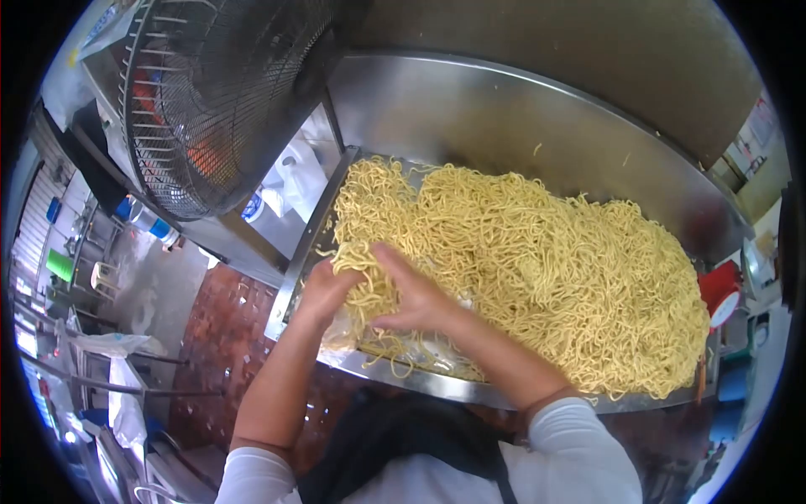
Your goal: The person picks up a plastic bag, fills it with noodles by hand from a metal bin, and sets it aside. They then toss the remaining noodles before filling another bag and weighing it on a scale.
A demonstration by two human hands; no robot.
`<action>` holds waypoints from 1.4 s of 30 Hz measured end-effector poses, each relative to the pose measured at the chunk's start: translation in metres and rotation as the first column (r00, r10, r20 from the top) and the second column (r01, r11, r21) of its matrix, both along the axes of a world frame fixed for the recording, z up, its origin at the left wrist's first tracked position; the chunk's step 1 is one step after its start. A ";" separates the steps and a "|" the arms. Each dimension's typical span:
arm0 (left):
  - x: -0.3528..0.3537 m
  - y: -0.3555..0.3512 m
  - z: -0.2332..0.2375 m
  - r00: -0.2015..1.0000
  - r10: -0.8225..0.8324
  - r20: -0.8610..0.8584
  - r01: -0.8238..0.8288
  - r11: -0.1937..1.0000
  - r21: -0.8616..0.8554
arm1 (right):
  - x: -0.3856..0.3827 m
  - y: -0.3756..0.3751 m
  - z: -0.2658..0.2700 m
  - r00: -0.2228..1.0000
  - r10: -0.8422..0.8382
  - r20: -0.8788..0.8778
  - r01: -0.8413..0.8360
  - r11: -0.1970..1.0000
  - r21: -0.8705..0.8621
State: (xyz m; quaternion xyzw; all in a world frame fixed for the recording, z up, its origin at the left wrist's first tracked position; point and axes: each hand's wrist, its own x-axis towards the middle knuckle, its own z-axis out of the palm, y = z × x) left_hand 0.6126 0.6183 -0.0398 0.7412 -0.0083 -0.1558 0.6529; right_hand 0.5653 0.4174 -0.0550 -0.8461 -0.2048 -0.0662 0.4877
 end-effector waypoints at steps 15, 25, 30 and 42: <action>-0.018 0.083 0.012 0.992 0.006 0.123 -0.046 0.945 0.324 | 0.043 0.035 -0.066 0.945 0.094 -0.314 0.110 0.810 0.576; -0.016 0.063 0.051 0.955 0.210 0.210 -0.278 0.878 0.388 | 0.035 0.042 -0.019 0.821 0.087 -0.564 0.406 0.606 0.684; -0.019 0.020 0.081 0.652 0.170 0.739 -0.359 0.928 0.102 | 0.036 0.122 -0.038 0.797 0.322 -0.512 0.314 0.504 0.805; -0.016 0.107 0.026 0.933 0.301 0.198 -0.336 0.924 0.180 | 0.077 0.139 -0.106 0.897 0.303 -0.321 -0.302 0.952 0.054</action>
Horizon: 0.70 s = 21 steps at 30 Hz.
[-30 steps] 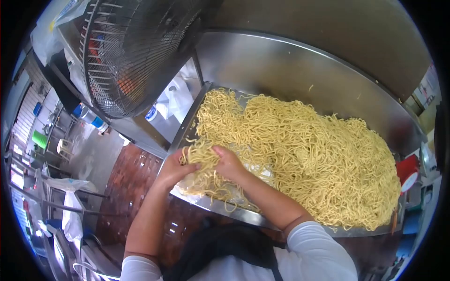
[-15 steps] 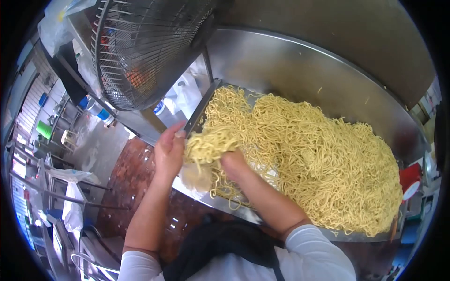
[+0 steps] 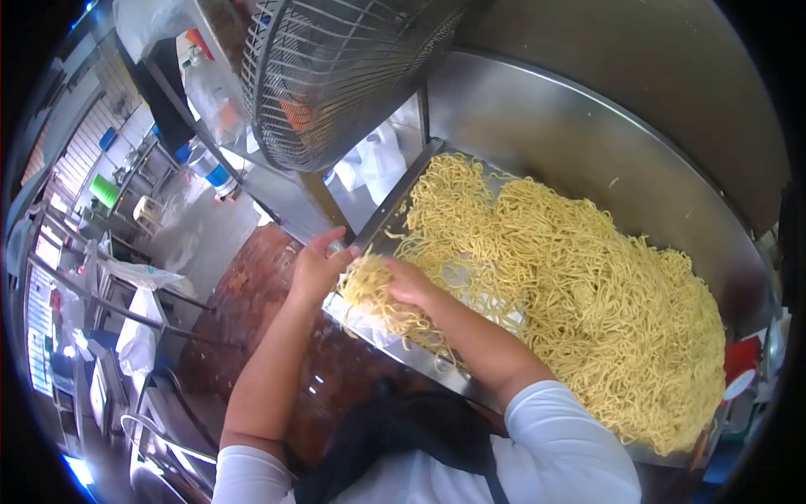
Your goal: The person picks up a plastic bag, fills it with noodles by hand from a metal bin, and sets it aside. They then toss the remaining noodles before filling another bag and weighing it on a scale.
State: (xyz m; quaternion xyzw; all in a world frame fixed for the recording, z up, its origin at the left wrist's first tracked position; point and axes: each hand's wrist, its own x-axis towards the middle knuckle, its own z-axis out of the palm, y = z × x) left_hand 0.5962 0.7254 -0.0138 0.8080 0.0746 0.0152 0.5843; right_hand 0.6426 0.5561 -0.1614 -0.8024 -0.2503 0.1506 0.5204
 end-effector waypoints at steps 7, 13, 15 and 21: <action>0.018 -0.028 -0.031 1.000 -0.009 0.029 0.014 0.987 -0.160 | -0.009 -0.097 0.031 0.622 -0.080 -0.779 0.654 0.601 0.460; 0.067 -0.085 -0.014 0.960 -0.255 0.118 0.263 0.963 -0.059 | -0.039 -0.192 0.043 0.555 -0.254 -0.792 0.795 0.442 0.416; 0.086 -0.078 -0.043 0.890 -0.454 0.034 0.284 0.612 0.738 | -0.059 -0.229 -0.014 0.621 -0.386 -0.682 0.756 0.523 0.393; 0.025 -0.010 -0.033 0.730 -0.286 -0.621 0.677 0.175 0.715 | -0.092 -0.237 -0.034 0.692 -0.563 -0.451 0.685 0.710 0.165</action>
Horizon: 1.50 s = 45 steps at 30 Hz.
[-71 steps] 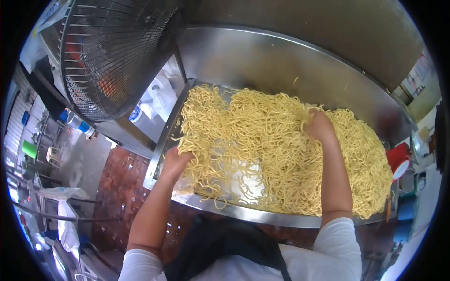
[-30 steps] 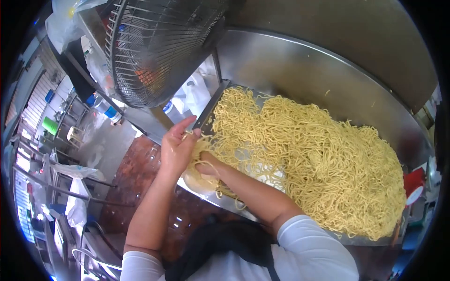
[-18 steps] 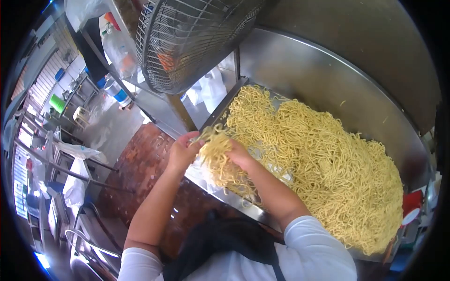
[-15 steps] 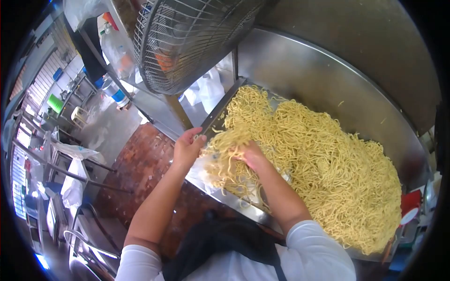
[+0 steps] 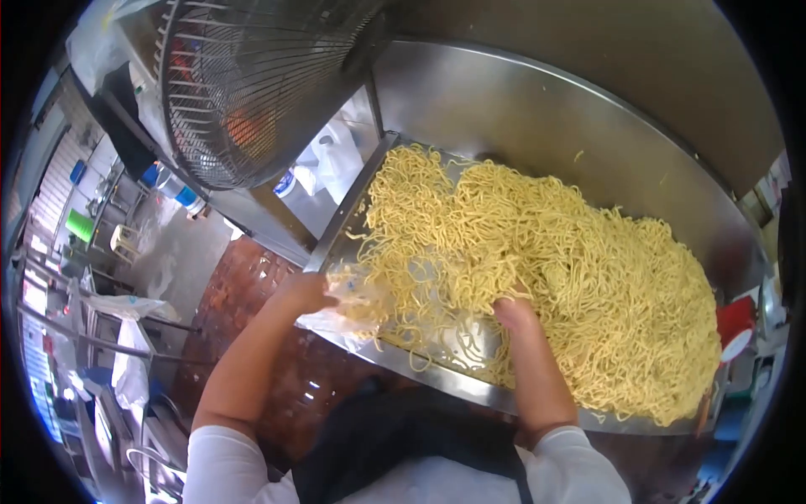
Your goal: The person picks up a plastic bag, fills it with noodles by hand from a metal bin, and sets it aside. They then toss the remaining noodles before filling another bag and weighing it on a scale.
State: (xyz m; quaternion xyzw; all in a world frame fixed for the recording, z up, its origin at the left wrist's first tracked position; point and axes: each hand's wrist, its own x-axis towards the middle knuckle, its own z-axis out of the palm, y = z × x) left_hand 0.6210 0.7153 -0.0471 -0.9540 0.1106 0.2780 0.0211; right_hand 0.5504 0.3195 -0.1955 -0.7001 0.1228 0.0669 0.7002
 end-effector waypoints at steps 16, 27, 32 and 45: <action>-0.021 0.069 -0.038 0.872 0.351 0.342 -0.148 0.854 -0.500 | 0.027 0.137 0.082 0.961 0.043 -0.273 0.145 0.763 0.630; -0.024 -0.045 0.068 0.849 0.468 -0.247 -0.411 0.289 -0.864 | 0.039 0.157 0.144 0.886 0.418 0.200 -0.270 0.115 0.956; -0.021 -0.033 0.063 0.789 0.483 -0.380 -0.462 0.060 -0.885 | 0.031 0.161 0.126 0.866 0.314 0.390 -0.442 0.114 0.890; -0.014 -0.009 0.006 0.694 0.672 -0.259 -0.462 0.139 -0.876 | 0.042 0.132 0.060 0.900 0.414 0.134 -0.214 0.152 0.965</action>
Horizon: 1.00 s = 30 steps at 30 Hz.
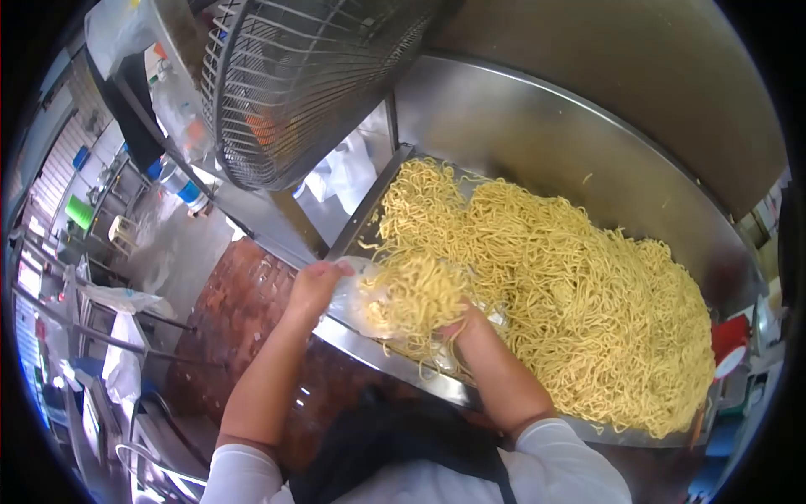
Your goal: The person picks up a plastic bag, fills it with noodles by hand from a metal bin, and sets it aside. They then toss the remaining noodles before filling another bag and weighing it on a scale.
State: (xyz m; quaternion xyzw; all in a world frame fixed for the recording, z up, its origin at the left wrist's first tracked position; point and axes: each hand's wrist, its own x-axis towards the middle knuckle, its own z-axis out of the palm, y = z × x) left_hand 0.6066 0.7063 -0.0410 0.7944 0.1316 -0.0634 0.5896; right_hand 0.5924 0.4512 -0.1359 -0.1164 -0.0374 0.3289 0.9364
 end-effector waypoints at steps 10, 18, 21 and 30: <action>-0.005 -0.042 0.037 0.980 -0.130 0.149 0.142 0.987 -0.079 | 0.007 0.060 0.075 0.972 -0.123 0.198 0.146 0.984 -0.103; -0.017 -0.051 0.046 0.982 -0.119 0.144 0.153 0.955 -0.254 | 0.017 0.100 0.032 0.669 0.201 0.716 0.733 -0.014 -0.680; -0.011 -0.039 0.041 0.995 -0.078 0.055 0.090 0.955 -0.282 | 0.034 0.104 0.051 0.636 0.753 0.171 0.638 -0.389 -0.664; -0.009 0.009 0.085 0.995 -0.046 0.089 0.067 0.967 -0.244 | 0.094 0.006 0.089 0.571 0.645 0.508 0.745 -0.147 -0.651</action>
